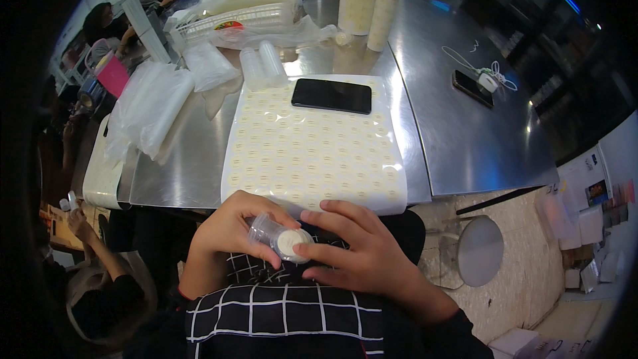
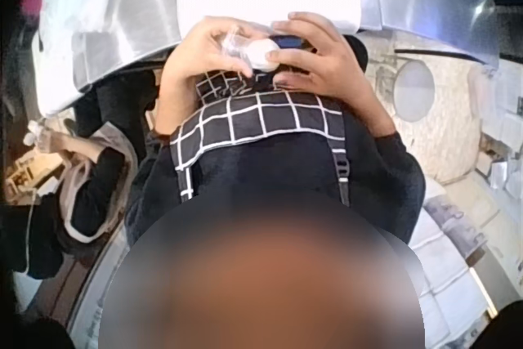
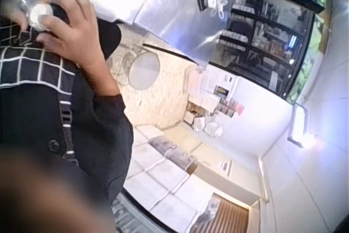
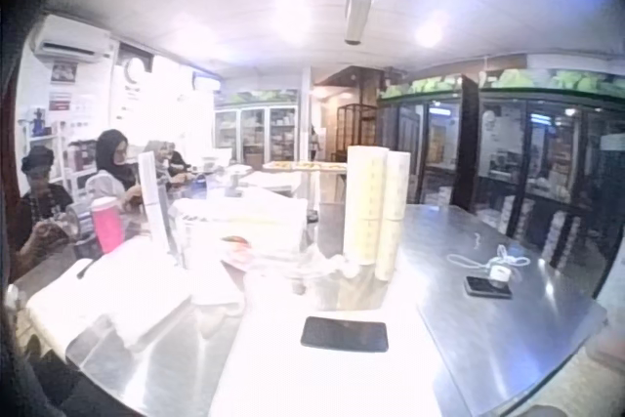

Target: The person repeatedly picks small white circular caps from a sheet and places them into a clear plastic container. The person also handles a roll of caps and a smartphone on the table. The task continues with the same repetitive action throughout the clip.

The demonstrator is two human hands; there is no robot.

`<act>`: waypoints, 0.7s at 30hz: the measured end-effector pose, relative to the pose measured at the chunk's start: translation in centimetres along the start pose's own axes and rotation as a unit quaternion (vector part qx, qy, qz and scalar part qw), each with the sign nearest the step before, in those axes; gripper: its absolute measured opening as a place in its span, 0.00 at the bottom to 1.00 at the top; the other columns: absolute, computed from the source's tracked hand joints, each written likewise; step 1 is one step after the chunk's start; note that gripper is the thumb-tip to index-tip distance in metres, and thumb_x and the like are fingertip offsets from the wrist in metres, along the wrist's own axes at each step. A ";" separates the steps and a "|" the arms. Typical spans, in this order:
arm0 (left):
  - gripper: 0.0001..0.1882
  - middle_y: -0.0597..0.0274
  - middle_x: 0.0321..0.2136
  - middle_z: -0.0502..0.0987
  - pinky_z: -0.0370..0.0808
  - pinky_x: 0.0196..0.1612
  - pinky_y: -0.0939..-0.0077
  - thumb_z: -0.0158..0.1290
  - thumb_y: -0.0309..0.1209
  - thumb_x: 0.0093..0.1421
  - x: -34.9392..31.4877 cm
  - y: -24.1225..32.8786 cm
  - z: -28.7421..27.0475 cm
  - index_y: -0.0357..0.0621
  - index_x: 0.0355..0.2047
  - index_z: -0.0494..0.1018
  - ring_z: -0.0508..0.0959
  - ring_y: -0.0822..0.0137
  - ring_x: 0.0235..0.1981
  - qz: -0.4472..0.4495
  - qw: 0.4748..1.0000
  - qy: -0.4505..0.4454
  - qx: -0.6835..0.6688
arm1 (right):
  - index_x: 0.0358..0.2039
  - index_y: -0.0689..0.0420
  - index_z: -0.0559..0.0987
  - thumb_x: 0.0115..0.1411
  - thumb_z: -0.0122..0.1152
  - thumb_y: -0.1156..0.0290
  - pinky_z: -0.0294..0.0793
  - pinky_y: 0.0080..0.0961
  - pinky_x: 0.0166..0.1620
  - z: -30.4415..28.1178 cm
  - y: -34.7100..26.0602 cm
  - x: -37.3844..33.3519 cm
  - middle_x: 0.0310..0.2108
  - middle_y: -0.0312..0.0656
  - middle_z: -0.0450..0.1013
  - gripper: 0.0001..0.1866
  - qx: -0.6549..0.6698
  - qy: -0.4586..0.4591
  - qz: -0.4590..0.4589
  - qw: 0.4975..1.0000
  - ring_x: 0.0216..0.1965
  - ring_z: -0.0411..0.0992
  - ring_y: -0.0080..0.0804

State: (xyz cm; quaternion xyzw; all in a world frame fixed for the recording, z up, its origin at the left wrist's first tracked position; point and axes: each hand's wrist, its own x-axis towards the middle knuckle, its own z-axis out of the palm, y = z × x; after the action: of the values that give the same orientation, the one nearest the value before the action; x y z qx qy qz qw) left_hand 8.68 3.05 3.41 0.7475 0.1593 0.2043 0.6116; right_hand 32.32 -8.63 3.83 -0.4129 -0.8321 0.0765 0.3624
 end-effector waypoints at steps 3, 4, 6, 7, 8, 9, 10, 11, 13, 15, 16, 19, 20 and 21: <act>0.30 0.58 0.36 0.83 0.74 0.41 0.78 0.77 0.31 0.35 0.2 -1.2 -0.6 0.35 0.40 0.80 0.80 0.72 0.37 0.003 0.999 0.040 -0.008 | 0.38 0.48 0.82 0.46 0.75 0.64 0.71 0.41 0.55 0.2 2.9 -1.1 0.47 0.39 0.74 0.17 0.004 0.008 0.097 0.995 0.53 0.71 0.41; 0.29 0.58 0.37 0.83 0.74 0.42 0.78 0.77 0.31 0.35 0.3 -1.7 -0.9 0.35 0.40 0.80 0.80 0.71 0.37 0.015 0.998 0.062 -0.014 | 0.37 0.49 0.83 0.45 0.75 0.65 0.71 0.42 0.56 0.3 4.0 -1.5 0.45 0.39 0.75 0.17 0.012 0.030 0.126 0.991 0.52 0.72 0.40; 0.30 0.59 0.37 0.82 0.75 0.45 0.77 0.76 0.30 0.35 0.6 -3.0 -1.5 0.36 0.41 0.80 0.80 0.71 0.38 -0.023 0.994 0.104 -0.005 | 0.38 0.50 0.82 0.47 0.73 0.66 0.70 0.43 0.57 0.6 5.7 -2.5 0.41 0.37 0.76 0.16 -0.028 0.019 0.132 0.991 0.51 0.73 0.39; 0.29 0.59 0.38 0.82 0.75 0.46 0.77 0.76 0.30 0.36 0.8 -3.7 -1.9 0.37 0.42 0.80 0.80 0.71 0.39 -0.046 0.991 0.125 -0.008 | 0.38 0.50 0.81 0.48 0.72 0.66 0.69 0.44 0.57 0.8 6.3 -2.9 0.40 0.36 0.76 0.15 -0.041 0.034 0.123 0.991 0.51 0.73 0.39; 0.29 0.60 0.38 0.82 0.75 0.46 0.77 0.75 0.30 0.37 1.0 -4.4 -2.2 0.37 0.43 0.80 0.80 0.71 0.40 -0.069 0.987 0.145 -0.001 | 0.37 0.50 0.81 0.48 0.72 0.66 0.68 0.45 0.57 1.2 6.7 -3.3 0.39 0.36 0.76 0.15 -0.052 0.016 0.123 0.991 0.50 0.74 0.38; 0.30 0.60 0.39 0.82 0.75 0.47 0.76 0.75 0.28 0.37 1.1 -4.9 -2.4 0.36 0.44 0.79 0.79 0.71 0.40 -0.089 0.982 0.162 -0.035 | 0.37 0.50 0.81 0.47 0.73 0.66 0.68 0.46 0.58 1.8 6.9 -3.6 0.39 0.35 0.76 0.15 -0.061 0.012 0.116 0.991 0.50 0.74 0.38; 0.30 0.59 0.39 0.82 0.75 0.47 0.76 0.75 0.27 0.37 1.0 -5.4 -2.7 0.36 0.44 0.79 0.79 0.71 0.40 -0.078 0.982 0.162 -0.060 | 0.36 0.50 0.81 0.47 0.73 0.66 0.67 0.46 0.58 2.4 7.0 -3.8 0.39 0.34 0.76 0.15 -0.072 0.004 0.112 0.991 0.49 0.74 0.38; 0.30 0.59 0.39 0.82 0.75 0.47 0.76 0.75 0.27 0.37 0.9 -5.7 -2.8 0.35 0.43 0.79 0.79 0.71 0.40 -0.082 0.980 0.163 -0.077 | 0.35 0.50 0.81 0.46 0.73 0.66 0.67 0.46 0.58 2.9 7.2 -3.9 0.38 0.34 0.76 0.14 -0.074 0.026 0.109 0.991 0.49 0.75 0.37; 0.30 0.59 0.39 0.82 0.75 0.48 0.76 0.75 0.26 0.37 0.8 -6.2 -3.0 0.34 0.43 0.79 0.79 0.71 0.40 -0.087 0.978 0.162 -0.101 | 0.33 0.49 0.82 0.45 0.74 0.66 0.66 0.46 0.58 3.7 7.3 -3.9 0.37 0.33 0.76 0.13 -0.087 0.048 0.109 0.989 0.48 0.75 0.35; 0.30 0.58 0.39 0.82 0.75 0.48 0.76 0.75 0.25 0.37 0.6 -6.3 -3.0 0.33 0.43 0.78 0.79 0.71 0.41 -0.084 0.978 0.158 -0.108 | 0.30 0.49 0.82 0.42 0.76 0.68 0.67 0.44 0.57 4.3 7.3 -3.9 0.35 0.32 0.77 0.13 -0.093 0.076 0.118 0.986 0.47 0.76 0.35; 0.30 0.58 0.39 0.82 0.75 0.48 0.76 0.75 0.25 0.37 0.6 -6.3 -3.1 0.34 0.43 0.78 0.79 0.71 0.41 -0.088 0.977 0.158 -0.117 | 0.28 0.48 0.82 0.40 0.77 0.69 0.68 0.44 0.56 4.5 7.3 -3.8 0.34 0.32 0.77 0.13 -0.096 0.088 0.128 0.983 0.46 0.76 0.35; 0.31 0.58 0.39 0.82 0.74 0.48 0.76 0.75 0.26 0.36 0.6 -6.1 -3.1 0.34 0.43 0.79 0.79 0.71 0.41 -0.091 0.975 0.153 -0.131 | 0.26 0.49 0.81 0.40 0.77 0.71 0.68 0.43 0.55 4.8 7.1 -3.5 0.31 0.32 0.76 0.12 -0.098 0.102 0.139 0.980 0.44 0.76 0.34; 0.31 0.58 0.39 0.82 0.74 0.48 0.76 0.75 0.26 0.36 0.6 -6.1 -3.1 0.34 0.43 0.79 0.79 0.71 0.41 -0.093 0.974 0.151 -0.142 | 0.25 0.49 0.81 0.41 0.76 0.70 0.67 0.43 0.55 4.8 7.0 -3.5 0.31 0.31 0.76 0.10 -0.097 0.099 0.146 0.980 0.44 0.76 0.33; 0.31 0.58 0.39 0.81 0.74 0.48 0.76 0.75 0.26 0.36 0.6 -6.1 -3.0 0.34 0.44 0.79 0.79 0.71 0.41 -0.088 0.974 0.147 -0.149 | 0.25 0.49 0.81 0.42 0.75 0.69 0.67 0.43 0.55 4.7 6.9 -3.4 0.31 0.31 0.76 0.09 -0.099 0.097 0.148 0.979 0.44 0.76 0.32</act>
State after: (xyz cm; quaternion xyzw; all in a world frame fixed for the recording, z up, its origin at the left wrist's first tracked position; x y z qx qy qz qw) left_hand 7.75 7.11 -1.96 0.5924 0.2808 0.2789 0.7017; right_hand 34.85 -5.85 -4.38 -0.5707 -0.7261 0.0066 0.3835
